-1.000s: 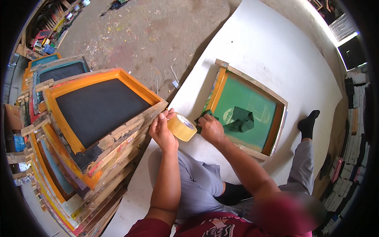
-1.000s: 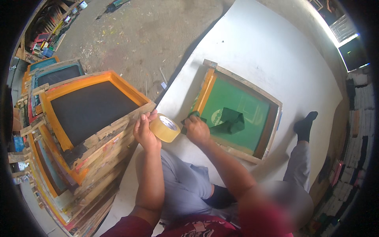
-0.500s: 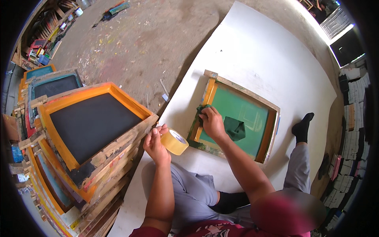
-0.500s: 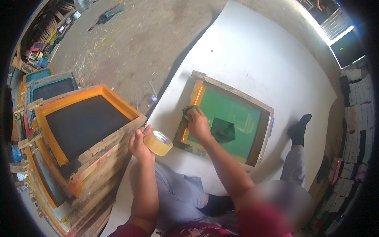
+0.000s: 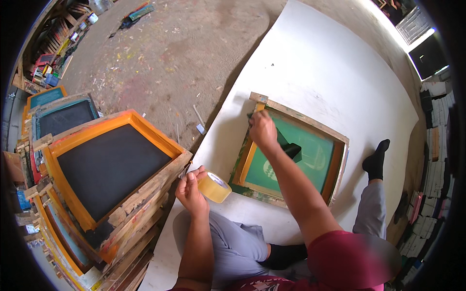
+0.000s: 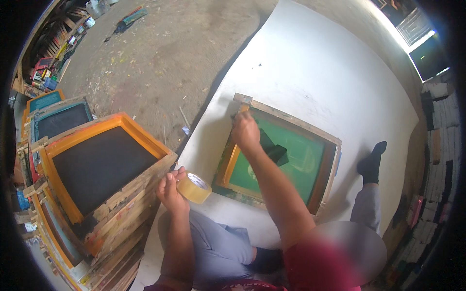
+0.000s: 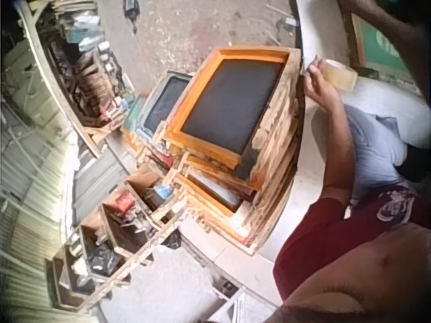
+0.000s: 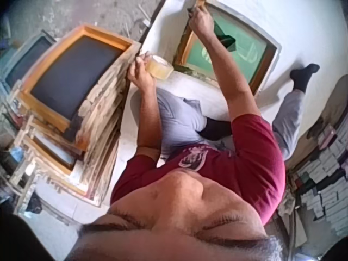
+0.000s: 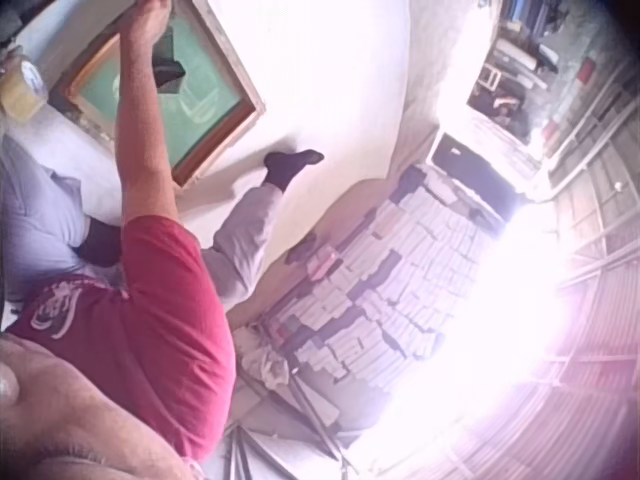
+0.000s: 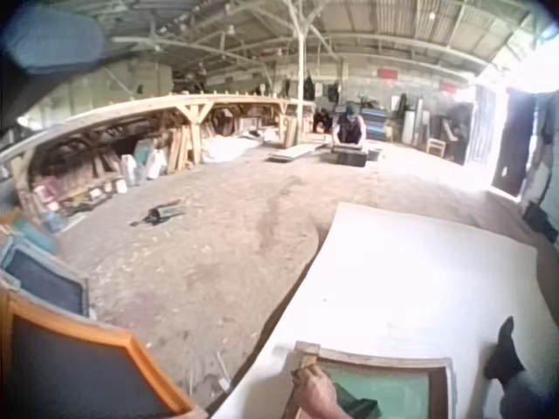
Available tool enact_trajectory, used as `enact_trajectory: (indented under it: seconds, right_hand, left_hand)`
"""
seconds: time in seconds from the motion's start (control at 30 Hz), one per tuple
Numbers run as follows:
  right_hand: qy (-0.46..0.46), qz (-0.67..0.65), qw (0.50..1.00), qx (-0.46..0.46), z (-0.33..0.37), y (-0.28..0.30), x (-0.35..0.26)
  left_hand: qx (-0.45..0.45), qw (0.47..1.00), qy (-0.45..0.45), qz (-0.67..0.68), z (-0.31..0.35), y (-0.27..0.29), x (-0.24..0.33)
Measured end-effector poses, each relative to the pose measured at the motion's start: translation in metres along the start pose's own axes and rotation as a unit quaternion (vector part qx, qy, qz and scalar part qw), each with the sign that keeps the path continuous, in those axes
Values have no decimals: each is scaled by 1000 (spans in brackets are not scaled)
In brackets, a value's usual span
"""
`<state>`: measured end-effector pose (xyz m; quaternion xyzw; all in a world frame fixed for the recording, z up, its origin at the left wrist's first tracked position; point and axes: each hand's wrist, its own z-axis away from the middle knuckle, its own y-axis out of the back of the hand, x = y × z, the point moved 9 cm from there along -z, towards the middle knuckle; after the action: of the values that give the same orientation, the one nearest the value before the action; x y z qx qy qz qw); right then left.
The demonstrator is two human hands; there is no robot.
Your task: The person sits on the floor and applies masking tape to the edges of a wooden screen-printing frame. They repeatedly tear tape, press it along the frame edges, and wipe the green screen surface with a cloth.
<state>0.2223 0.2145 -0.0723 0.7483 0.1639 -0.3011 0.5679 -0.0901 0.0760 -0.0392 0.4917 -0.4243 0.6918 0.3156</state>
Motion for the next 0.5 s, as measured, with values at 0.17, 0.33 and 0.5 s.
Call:
enact_trajectory:
  seconds: [0.17, 0.33, 0.5]
  right_hand:
    - [41, 55, 995, 74, -1, 12, -6]
    - [57, 122, 988, 79, -34, 16, -1]
    - [100, 36, 994, 21, 30, 10, -5]
  left_hand:
    - [-8, 1000, -5, -5, 2, 1, 0]
    - [-1, 1000, 15, -2, 1, -2, -3]
    - [-19, 1000, 0, -22, 0, -4, -4]
